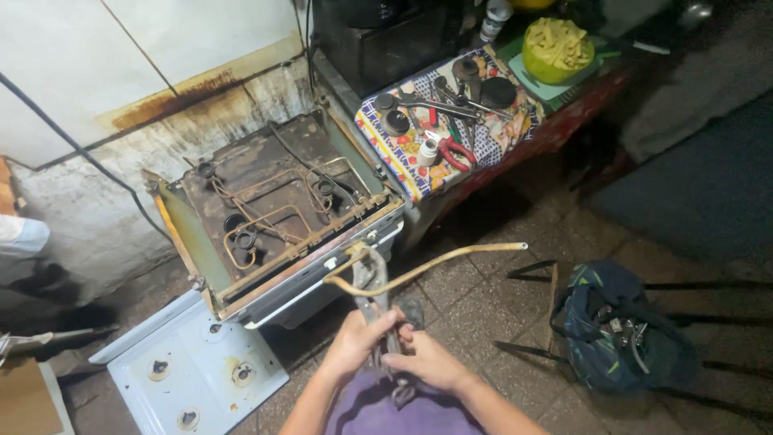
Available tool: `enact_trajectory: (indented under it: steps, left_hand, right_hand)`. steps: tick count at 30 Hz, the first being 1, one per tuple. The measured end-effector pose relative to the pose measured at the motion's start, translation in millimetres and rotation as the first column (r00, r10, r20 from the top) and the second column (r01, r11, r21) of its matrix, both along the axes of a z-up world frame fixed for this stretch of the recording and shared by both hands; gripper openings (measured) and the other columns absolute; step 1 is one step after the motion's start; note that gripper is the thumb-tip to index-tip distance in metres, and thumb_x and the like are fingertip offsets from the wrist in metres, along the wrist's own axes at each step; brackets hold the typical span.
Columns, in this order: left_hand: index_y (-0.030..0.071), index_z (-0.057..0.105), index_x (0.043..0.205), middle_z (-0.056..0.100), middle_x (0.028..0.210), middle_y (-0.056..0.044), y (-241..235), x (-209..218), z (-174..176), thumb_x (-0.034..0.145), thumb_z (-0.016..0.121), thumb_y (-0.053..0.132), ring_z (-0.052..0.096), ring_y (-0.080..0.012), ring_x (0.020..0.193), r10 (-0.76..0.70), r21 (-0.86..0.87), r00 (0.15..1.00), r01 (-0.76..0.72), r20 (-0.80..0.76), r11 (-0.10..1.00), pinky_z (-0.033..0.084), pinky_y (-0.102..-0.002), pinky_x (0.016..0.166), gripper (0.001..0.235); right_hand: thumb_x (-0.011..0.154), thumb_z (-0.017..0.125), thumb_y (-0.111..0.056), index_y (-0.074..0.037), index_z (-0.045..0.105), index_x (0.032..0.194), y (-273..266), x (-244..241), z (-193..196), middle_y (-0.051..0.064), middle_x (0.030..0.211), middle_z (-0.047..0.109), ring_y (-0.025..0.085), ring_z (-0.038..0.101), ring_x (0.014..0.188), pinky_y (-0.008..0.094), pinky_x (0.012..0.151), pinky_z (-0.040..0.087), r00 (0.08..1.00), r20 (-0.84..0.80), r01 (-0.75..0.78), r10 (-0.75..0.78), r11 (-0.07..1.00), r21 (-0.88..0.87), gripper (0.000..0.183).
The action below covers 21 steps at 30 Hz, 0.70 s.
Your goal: The person uses pliers to strip the insulation from a gas hose connected to a burner. They then use the pliers to tighten the fitting on the hose and inspect the connection.
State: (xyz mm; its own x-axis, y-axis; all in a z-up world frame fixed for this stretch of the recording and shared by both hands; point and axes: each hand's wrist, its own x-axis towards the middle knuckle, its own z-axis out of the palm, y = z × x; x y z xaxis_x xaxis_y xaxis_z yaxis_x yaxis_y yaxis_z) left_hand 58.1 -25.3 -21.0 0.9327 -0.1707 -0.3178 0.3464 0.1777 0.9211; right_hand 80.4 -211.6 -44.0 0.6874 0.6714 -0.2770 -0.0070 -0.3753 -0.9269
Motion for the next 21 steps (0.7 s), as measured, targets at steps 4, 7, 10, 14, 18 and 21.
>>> enact_trajectory:
  steps: [4, 7, 10, 14, 18, 21]
  left_hand:
    - [0.006, 0.086, 0.086, 0.083, 0.107, -0.004, 38.5, 6.6, 0.4, 0.088, 0.068, 0.039, 0.075, -0.0136, 0.083, 0.208, 0.270, 0.972, -0.173, -0.107, 0.947, 0.054, -0.028, 0.079, 0.038]
    - [0.010, 0.062, 0.077, 0.061, 0.099, -0.003, 61.0, 3.1, -42.6, 0.088, 0.074, 0.037, 0.056, -0.0154, 0.080, 0.382, 0.410, 0.922, -0.328, -0.055, 0.851, 0.044, -0.031, 0.071, 0.032]
    - [0.011, 0.049, 0.074, 0.055, 0.069, -0.005, 59.2, 5.7, -29.0, 0.092, 0.075, 0.036, 0.059, -0.0190, 0.066, 0.544, 0.530, 0.831, -0.412, -0.116, 0.741, 0.044, -0.032, 0.064, 0.040]
    - [-0.007, 0.063, 0.103, 0.073, 0.072, -0.027, 46.7, 42.1, -27.9, 0.095, 0.070, 0.017, 0.068, -0.0304, 0.054, 0.754, 0.381, 0.582, -0.651, -0.305, 0.657, 0.056, -0.037, 0.050, 0.027]
    - [-0.001, 0.059, 0.131, 0.067, 0.081, -0.026, 27.9, 85.8, 15.0, 0.101, 0.062, 0.019, 0.060, -0.0347, 0.062, 0.773, 0.359, 0.409, -0.713, -0.485, 0.602, 0.050, -0.044, 0.061, 0.036]
    - [-0.005, 0.074, 0.088, 0.073, 0.062, -0.021, 21.2, 104.8, 16.0, 0.099, 0.056, 0.043, 0.064, -0.0261, 0.053, 0.729, 0.506, 0.442, -0.528, -0.522, 0.682, 0.052, -0.036, 0.057, 0.053]
  right_hand:
    - [0.091, 0.069, -0.023, -0.010, 0.072, 0.124, -21.4, 55.8, 26.4, 0.005, 0.116, 0.077, 0.014, 0.071, 0.097, 0.026, 0.085, 0.057, 0.966, -0.209, 0.098, -0.150, 0.966, -0.240, 0.036]
    - [0.091, 0.071, -0.018, -0.011, 0.076, 0.114, -65.0, 135.4, -31.9, 0.003, 0.096, 0.079, 0.010, 0.069, 0.076, 0.022, 0.067, 0.055, 0.948, -0.093, 0.278, -0.305, 0.932, -0.232, 0.024]
    - [0.088, 0.076, -0.018, -0.013, 0.080, 0.106, -83.2, 222.5, -59.0, 0.001, 0.094, 0.082, 0.009, 0.073, 0.082, 0.024, 0.079, 0.054, 0.911, 0.108, 0.408, -0.397, 0.905, -0.121, 0.020]
    - [0.095, 0.067, -0.020, -0.014, 0.075, 0.116, -65.5, 374.5, -60.2, 0.003, 0.111, 0.079, 0.020, 0.076, 0.097, 0.034, 0.087, 0.056, 0.812, 0.520, 0.393, -0.266, 0.907, -0.150, 0.023]
    - [0.091, 0.065, -0.011, -0.010, 0.068, 0.120, -27.4, 500.8, -88.8, 0.016, 0.116, 0.070, 0.039, 0.064, 0.108, 0.049, 0.092, 0.048, 0.631, 0.776, 0.321, -0.015, 0.915, -0.243, 0.028]
    - [0.088, 0.062, -0.010, 0.000, 0.063, 0.123, -2.8, 558.9, -119.9, 0.021, 0.115, 0.062, 0.042, 0.055, 0.107, 0.054, 0.087, 0.049, 0.482, 0.850, 0.251, 0.215, 0.895, -0.368, 0.036]
